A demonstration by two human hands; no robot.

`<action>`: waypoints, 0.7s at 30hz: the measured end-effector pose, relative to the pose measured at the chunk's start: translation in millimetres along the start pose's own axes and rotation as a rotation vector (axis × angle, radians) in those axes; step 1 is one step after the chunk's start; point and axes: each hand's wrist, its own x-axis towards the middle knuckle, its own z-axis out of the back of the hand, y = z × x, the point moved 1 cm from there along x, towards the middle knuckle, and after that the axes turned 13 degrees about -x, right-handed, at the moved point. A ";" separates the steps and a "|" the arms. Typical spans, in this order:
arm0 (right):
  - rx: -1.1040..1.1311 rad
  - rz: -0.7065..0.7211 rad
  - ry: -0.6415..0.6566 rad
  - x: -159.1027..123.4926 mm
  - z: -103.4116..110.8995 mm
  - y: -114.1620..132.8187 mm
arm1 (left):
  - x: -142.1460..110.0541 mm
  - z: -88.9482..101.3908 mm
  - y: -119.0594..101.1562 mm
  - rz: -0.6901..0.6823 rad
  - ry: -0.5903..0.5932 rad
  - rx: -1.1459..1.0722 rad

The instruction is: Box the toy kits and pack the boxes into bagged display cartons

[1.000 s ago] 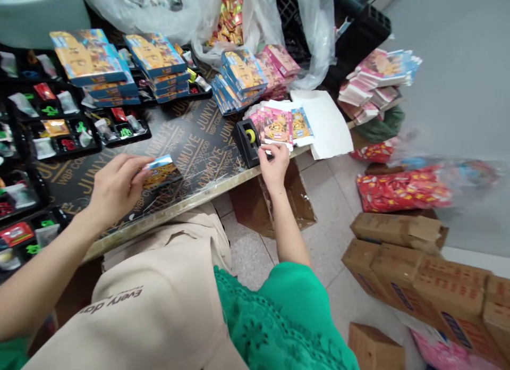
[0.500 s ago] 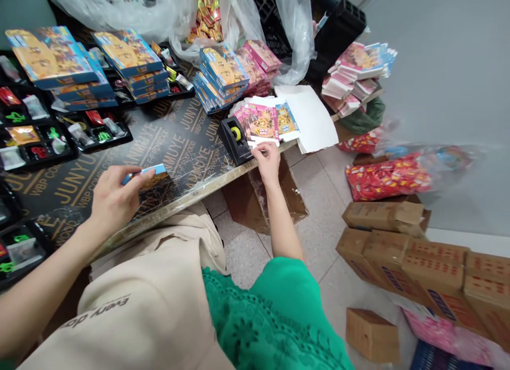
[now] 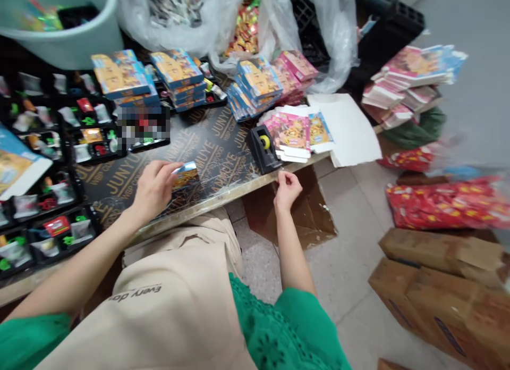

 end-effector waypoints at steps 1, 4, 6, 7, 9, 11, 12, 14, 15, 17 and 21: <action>0.061 -0.025 0.029 -13.2 -4.5 11.0 | 1.2 0.3 0.0 0.004 0.012 -0.014; 0.239 -0.127 0.506 -63.1 -25.3 53.6 | 2.7 2.3 2.2 -0.018 0.025 -0.041; 0.359 -0.223 0.901 -97.0 -42.4 82.7 | 1.8 3.6 4.1 -0.060 0.013 -0.044; 0.417 -0.262 1.037 -110.8 -50.7 95.1 | 1.1 3.9 4.9 -0.083 0.007 -0.044; 0.511 -0.318 1.190 -129.4 -65.6 112.8 | -0.3 3.7 6.6 -0.123 -0.010 -0.052; 0.563 -0.359 1.261 -137.0 -76.9 120.8 | -1.3 3.0 8.0 -0.154 -0.028 -0.068; 0.578 -0.377 1.283 -137.9 -80.9 121.9 | -1.6 2.7 8.6 -0.161 -0.031 -0.075; 0.594 -0.407 1.304 -136.4 -86.2 120.6 | -1.5 3.0 9.3 -0.159 -0.015 -0.078; 0.600 -0.415 1.308 -135.1 -88.1 118.9 | -1.1 3.4 9.3 -0.148 0.007 -0.067; 0.607 -0.418 1.312 -133.3 -91.2 115.0 | 0.5 4.4 8.6 -0.118 0.058 -0.028; 0.482 -0.304 1.263 -135.4 -95.0 108.8 | 5.9 2.9 6.0 -0.085 0.030 0.001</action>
